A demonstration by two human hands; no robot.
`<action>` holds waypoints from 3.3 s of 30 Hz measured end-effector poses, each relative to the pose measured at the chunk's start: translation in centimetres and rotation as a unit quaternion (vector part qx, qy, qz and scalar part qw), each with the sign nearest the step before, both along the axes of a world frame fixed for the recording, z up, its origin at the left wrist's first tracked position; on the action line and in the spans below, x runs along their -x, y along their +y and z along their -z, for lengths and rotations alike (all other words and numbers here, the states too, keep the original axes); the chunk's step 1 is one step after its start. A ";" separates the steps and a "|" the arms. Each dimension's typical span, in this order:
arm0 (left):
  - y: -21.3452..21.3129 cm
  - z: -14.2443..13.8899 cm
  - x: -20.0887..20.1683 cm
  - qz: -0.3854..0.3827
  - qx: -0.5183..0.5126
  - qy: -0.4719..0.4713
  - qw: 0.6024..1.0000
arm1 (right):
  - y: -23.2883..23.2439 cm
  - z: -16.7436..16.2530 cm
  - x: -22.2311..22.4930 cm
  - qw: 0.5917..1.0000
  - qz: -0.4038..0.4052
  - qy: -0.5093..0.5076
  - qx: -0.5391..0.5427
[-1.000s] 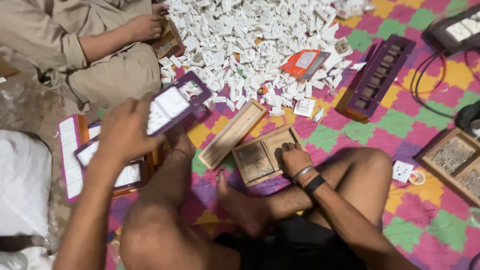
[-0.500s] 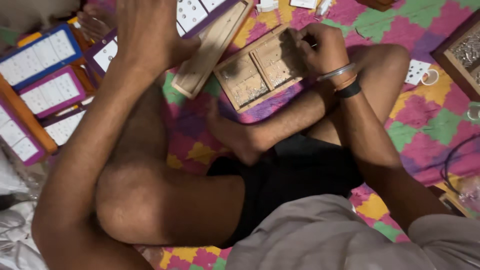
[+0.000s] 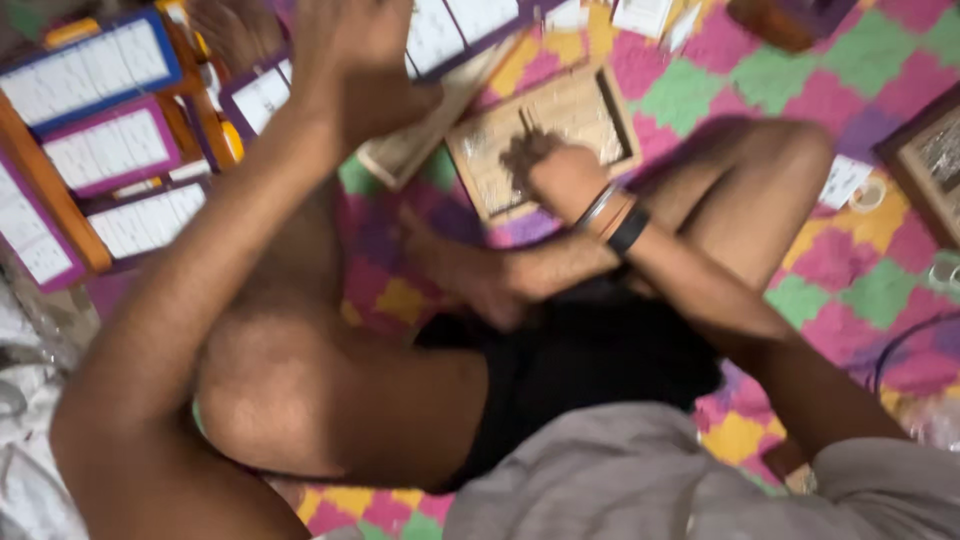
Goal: The person sits on a colorful mat and assembles white electrical socket modules into a purple plastic frame. They pick up each module from a large pile on the floor, insert it into a slot in the frame, and then use a small metal tool from a wooden box to secure the module in place.
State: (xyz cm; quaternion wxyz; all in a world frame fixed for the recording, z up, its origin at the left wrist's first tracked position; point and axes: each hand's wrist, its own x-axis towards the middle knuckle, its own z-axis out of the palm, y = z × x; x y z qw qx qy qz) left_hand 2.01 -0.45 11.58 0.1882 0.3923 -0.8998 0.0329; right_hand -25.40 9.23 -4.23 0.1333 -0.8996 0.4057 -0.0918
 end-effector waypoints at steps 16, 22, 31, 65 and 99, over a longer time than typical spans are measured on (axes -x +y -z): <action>0.6 1.6 -1.1 -0.082 -0.079 -0.001 0.993 | -1.0 0.5 -4.5 0.971 0.126 0.119 -0.164; 0.9 2.8 -0.5 -0.081 -0.115 0.005 0.990 | -0.2 0.8 -3.1 0.974 0.156 0.085 -0.143; 0.7 2.2 0.4 -0.084 -0.094 0.025 0.992 | 0.6 -2.4 -2.3 0.963 0.203 -0.065 -0.167; 0.8 0.4 0.6 -0.105 -0.044 0.070 0.991 | -10.6 -15.2 -1.5 0.877 0.141 -0.432 -0.157; 0.9 0.0 1.0 -0.190 -0.080 0.041 0.978 | -8.8 -8.9 -4.1 0.840 0.307 -0.445 -0.041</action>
